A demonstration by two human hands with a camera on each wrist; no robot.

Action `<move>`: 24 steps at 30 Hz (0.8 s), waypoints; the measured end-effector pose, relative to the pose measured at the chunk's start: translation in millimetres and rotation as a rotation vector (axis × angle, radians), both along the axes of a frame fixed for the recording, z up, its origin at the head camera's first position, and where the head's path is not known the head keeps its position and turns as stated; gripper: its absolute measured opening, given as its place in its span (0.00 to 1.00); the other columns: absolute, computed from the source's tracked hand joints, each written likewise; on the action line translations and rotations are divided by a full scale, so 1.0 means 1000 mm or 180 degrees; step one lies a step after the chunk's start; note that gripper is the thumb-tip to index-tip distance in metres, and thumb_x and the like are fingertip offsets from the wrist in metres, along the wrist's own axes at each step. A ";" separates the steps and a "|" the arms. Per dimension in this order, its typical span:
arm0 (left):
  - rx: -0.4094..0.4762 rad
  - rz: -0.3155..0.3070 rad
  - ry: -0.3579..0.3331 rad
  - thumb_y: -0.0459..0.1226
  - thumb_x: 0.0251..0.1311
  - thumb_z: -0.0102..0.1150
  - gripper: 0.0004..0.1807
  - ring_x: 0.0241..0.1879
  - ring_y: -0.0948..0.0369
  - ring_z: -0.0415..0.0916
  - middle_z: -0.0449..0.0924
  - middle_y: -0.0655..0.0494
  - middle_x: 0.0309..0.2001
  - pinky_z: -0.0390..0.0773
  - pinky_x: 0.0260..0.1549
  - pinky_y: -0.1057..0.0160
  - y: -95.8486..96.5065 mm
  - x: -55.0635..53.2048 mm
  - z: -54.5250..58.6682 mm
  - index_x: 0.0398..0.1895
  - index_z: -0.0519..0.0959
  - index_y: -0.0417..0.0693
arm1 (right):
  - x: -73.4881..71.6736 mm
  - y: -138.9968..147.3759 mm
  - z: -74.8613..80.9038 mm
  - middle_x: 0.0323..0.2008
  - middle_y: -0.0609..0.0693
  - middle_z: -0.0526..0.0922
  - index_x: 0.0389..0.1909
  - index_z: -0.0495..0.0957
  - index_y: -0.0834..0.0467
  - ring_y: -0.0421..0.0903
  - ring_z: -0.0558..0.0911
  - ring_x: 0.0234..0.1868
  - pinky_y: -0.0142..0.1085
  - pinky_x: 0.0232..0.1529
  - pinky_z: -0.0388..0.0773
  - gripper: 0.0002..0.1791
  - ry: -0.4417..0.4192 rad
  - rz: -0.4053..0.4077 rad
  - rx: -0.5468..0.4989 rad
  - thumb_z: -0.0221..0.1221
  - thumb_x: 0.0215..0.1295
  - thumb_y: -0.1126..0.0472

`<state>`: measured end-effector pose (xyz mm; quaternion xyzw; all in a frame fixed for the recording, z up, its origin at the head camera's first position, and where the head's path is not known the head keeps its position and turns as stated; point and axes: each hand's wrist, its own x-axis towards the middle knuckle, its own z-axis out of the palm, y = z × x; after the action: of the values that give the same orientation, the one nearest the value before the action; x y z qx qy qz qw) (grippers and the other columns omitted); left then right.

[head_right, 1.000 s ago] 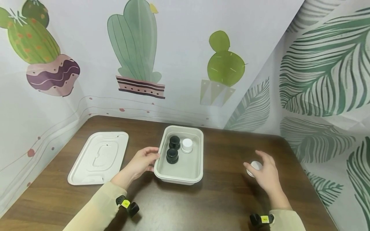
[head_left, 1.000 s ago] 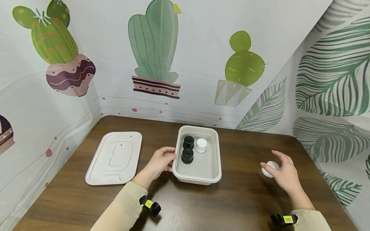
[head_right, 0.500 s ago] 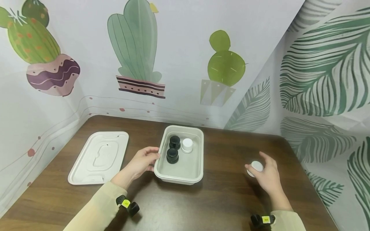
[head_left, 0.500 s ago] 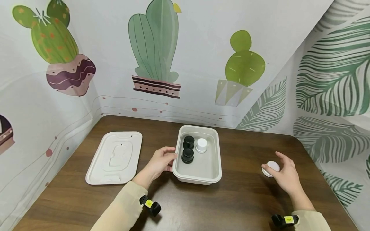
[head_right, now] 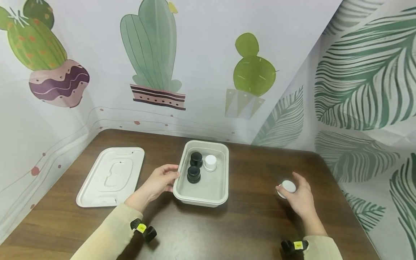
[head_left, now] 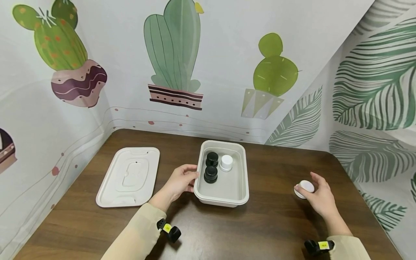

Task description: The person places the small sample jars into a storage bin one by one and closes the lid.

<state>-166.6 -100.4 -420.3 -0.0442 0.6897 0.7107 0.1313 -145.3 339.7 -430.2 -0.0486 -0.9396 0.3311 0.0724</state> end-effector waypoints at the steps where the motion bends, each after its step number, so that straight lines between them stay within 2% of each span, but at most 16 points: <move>1: -0.0001 -0.0001 0.0000 0.33 0.60 0.55 0.22 0.24 0.62 0.76 0.78 0.38 0.42 0.76 0.18 0.66 0.000 0.000 0.000 0.57 0.69 0.36 | 0.000 0.001 -0.001 0.60 0.74 0.61 0.67 0.52 0.72 0.69 0.67 0.57 0.35 0.43 0.68 0.47 -0.0012 0.0002 -0.0013 0.65 0.56 0.52; 3: -0.0002 -0.0003 0.0001 0.33 0.60 0.55 0.22 0.24 0.62 0.76 0.78 0.37 0.42 0.77 0.18 0.66 0.000 0.000 0.000 0.57 0.69 0.36 | 0.000 0.002 -0.003 0.60 0.74 0.63 0.67 0.53 0.72 0.68 0.69 0.56 0.28 0.39 0.64 0.46 -0.0028 -0.0012 -0.0008 0.65 0.56 0.52; 7: 0.0000 -0.0001 -0.0010 0.32 0.60 0.55 0.21 0.24 0.62 0.76 0.78 0.37 0.43 0.77 0.18 0.67 0.000 0.000 -0.001 0.57 0.69 0.36 | 0.000 0.002 -0.004 0.59 0.74 0.64 0.66 0.54 0.72 0.67 0.70 0.55 0.26 0.36 0.63 0.45 -0.0097 -0.0014 -0.0016 0.65 0.57 0.52; 9: -0.0001 0.0001 -0.0018 0.32 0.60 0.56 0.21 0.24 0.62 0.76 0.78 0.37 0.43 0.77 0.18 0.67 0.000 0.000 -0.001 0.57 0.69 0.36 | 0.000 0.002 -0.004 0.59 0.74 0.64 0.66 0.54 0.72 0.66 0.70 0.55 0.28 0.37 0.65 0.45 -0.0146 -0.0021 -0.0012 0.64 0.58 0.51; 12: -0.0006 0.0003 -0.0021 0.32 0.60 0.56 0.21 0.24 0.62 0.76 0.78 0.37 0.43 0.77 0.18 0.67 0.000 0.000 -0.001 0.57 0.69 0.36 | 0.001 0.001 -0.004 0.59 0.74 0.65 0.65 0.54 0.72 0.67 0.70 0.55 0.39 0.44 0.71 0.44 -0.0219 -0.0026 -0.0021 0.63 0.59 0.51; 14: -0.0009 0.0004 -0.0019 0.32 0.60 0.56 0.21 0.24 0.62 0.75 0.78 0.37 0.43 0.77 0.18 0.67 0.000 0.000 -0.001 0.57 0.69 0.37 | 0.002 0.000 -0.004 0.59 0.75 0.65 0.65 0.56 0.72 0.67 0.70 0.55 0.49 0.48 0.71 0.43 -0.0245 -0.0024 -0.0015 0.63 0.59 0.51; 16: -0.0013 0.0005 -0.0010 0.33 0.60 0.56 0.21 0.24 0.62 0.75 0.78 0.37 0.43 0.77 0.18 0.67 0.000 0.001 0.000 0.57 0.69 0.37 | 0.002 0.000 -0.004 0.57 0.75 0.67 0.64 0.58 0.72 0.67 0.70 0.54 0.54 0.48 0.70 0.40 -0.0234 -0.0024 0.0020 0.62 0.60 0.51; 21: -0.0028 0.0008 -0.0011 0.33 0.60 0.56 0.21 0.24 0.61 0.75 0.78 0.37 0.43 0.77 0.19 0.66 0.000 0.000 -0.001 0.57 0.69 0.37 | 0.002 0.002 -0.006 0.54 0.74 0.71 0.60 0.64 0.71 0.66 0.73 0.51 0.46 0.43 0.70 0.36 -0.0151 -0.0036 0.0159 0.63 0.59 0.52; 24: -0.0031 0.0016 -0.0021 0.32 0.60 0.56 0.21 0.24 0.61 0.75 0.78 0.37 0.43 0.76 0.19 0.67 0.000 -0.001 -0.002 0.57 0.69 0.37 | 0.001 0.003 -0.007 0.54 0.74 0.71 0.59 0.65 0.71 0.66 0.73 0.51 0.46 0.43 0.69 0.35 -0.0114 -0.0030 0.0183 0.63 0.59 0.52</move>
<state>-167.8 -100.1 -422.2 -0.0489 0.6925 0.7076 0.1316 -144.7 342.6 -437.0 -0.0568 -0.9496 0.3026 0.0584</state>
